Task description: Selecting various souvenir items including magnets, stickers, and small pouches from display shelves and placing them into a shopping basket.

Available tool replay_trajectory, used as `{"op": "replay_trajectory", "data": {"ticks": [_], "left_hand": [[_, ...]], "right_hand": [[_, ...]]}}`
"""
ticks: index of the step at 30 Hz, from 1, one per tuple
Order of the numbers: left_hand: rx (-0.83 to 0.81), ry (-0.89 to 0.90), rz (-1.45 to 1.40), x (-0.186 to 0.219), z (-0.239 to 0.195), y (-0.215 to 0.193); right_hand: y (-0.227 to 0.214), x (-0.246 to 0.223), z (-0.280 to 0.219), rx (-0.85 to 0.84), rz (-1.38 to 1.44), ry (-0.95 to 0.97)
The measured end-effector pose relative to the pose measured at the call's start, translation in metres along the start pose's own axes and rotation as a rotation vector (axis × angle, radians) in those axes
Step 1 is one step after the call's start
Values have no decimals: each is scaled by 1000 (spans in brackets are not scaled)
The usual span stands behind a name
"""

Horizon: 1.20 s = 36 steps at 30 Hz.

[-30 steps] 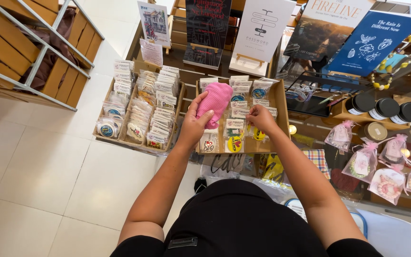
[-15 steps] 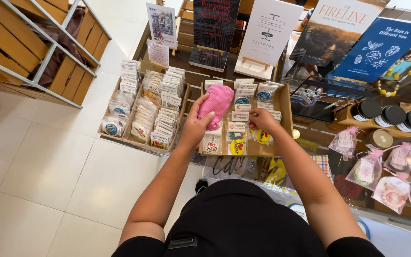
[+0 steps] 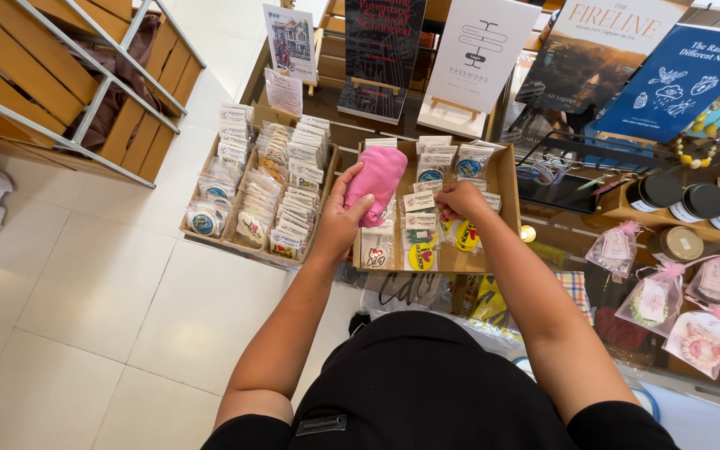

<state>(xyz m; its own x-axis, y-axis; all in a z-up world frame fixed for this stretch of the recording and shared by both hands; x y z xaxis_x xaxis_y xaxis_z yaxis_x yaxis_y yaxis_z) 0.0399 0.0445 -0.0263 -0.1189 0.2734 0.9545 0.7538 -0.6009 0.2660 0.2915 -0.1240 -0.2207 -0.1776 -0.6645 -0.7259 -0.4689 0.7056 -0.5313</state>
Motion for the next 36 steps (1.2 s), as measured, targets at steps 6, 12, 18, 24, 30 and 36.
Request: {"op": "replay_trajectory", "data": {"ticks": [6, 12, 18, 24, 30, 36], "left_hand": [[0, 42, 31, 10, -6, 6], [-9, 41, 21, 7, -2, 6], [-33, 38, 20, 10, -7, 20], [-68, 74, 67, 9, -5, 20], [-63, 34, 22, 7, -3, 14], [-61, 25, 35, 4, -2, 8]], "right_hand": [[8, 6, 12, -16, 29, 3], [-12, -15, -31, 56, 54, -119], [-22, -15, -42, 113, -24, -161], [-27, -17, -53, 179, -176, -233], [-41, -26, -67, 301, -183, -391], [-28, -17, -74, 184, -210, -259]]}}
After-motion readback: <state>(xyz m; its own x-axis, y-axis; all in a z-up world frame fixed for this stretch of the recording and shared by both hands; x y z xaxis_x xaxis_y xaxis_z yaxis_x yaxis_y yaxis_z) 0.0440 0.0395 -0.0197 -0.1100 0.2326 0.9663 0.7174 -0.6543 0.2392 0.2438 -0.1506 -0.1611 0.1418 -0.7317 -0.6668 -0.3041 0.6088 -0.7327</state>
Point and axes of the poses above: each hand's wrist, its own z-axis towards the middle knuckle, its own y-axis out of the palm, x = y × z, the point moved 4 cm from there along z, towards the middle knuckle, and after that the axes turned 13 degrees about x, right-handed, at the moved point
